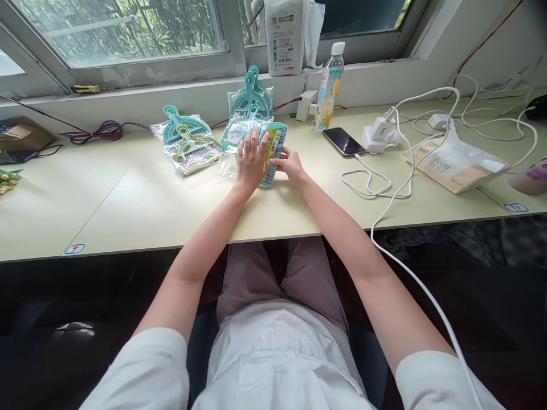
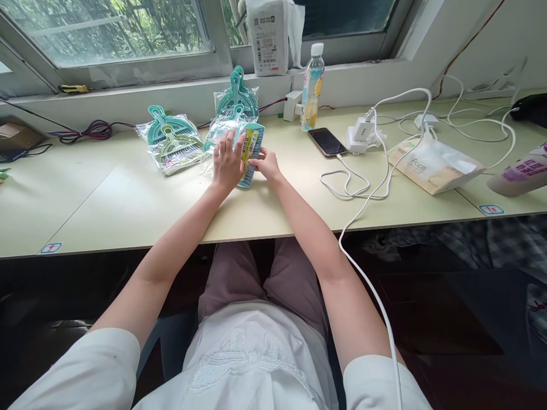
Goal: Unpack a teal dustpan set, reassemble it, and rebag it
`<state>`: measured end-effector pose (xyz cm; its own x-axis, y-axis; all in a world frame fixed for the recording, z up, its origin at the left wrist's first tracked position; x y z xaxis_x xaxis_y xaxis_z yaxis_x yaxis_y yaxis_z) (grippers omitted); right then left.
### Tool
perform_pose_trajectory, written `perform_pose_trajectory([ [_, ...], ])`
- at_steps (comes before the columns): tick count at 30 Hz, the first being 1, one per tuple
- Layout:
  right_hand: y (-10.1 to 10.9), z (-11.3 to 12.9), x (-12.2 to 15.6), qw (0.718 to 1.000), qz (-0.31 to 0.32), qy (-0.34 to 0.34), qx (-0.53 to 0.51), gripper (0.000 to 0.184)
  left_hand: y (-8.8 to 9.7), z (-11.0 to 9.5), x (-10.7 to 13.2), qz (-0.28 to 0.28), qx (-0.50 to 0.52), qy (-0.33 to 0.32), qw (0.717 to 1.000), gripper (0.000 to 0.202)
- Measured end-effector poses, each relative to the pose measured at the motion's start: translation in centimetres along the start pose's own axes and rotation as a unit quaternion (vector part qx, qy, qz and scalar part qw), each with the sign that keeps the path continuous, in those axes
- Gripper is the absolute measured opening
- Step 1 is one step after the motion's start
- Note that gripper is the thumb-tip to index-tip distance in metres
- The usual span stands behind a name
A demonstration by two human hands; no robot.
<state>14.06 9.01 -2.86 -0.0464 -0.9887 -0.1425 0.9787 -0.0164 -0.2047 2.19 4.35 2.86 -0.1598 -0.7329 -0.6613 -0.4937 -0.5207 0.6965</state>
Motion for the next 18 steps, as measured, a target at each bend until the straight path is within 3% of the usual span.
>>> perform_pose_trajectory([
  [5,0.00,0.30,0.17,1.000,0.007,0.019,-0.011,0.036,-0.56,0.71,-0.17,0.004,-0.008,0.021,1.000,0.053],
  [12,0.22,0.67,0.38,0.999,-0.019,0.004,-0.035,0.039,-0.70,0.38,-0.04,0.013,0.134,0.001,0.991,0.036],
  [18,0.55,0.82,0.51,0.997,-0.039,0.001,-0.064,0.038,-0.24,-0.17,0.28,0.013,0.155,0.016,0.988,0.040],
])
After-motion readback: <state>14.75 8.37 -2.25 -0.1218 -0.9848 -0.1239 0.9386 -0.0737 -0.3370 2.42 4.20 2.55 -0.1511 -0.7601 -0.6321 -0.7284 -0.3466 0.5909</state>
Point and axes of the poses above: each hand's wrist, its own x-axis away from the middle knuckle, its own y-axis out of the back of the hand, z = x × y, the point moved 5 cm from there along -x, towards the middle knuckle, and after that the axes turned 8 degrees about -z, right-handed, at the moved point
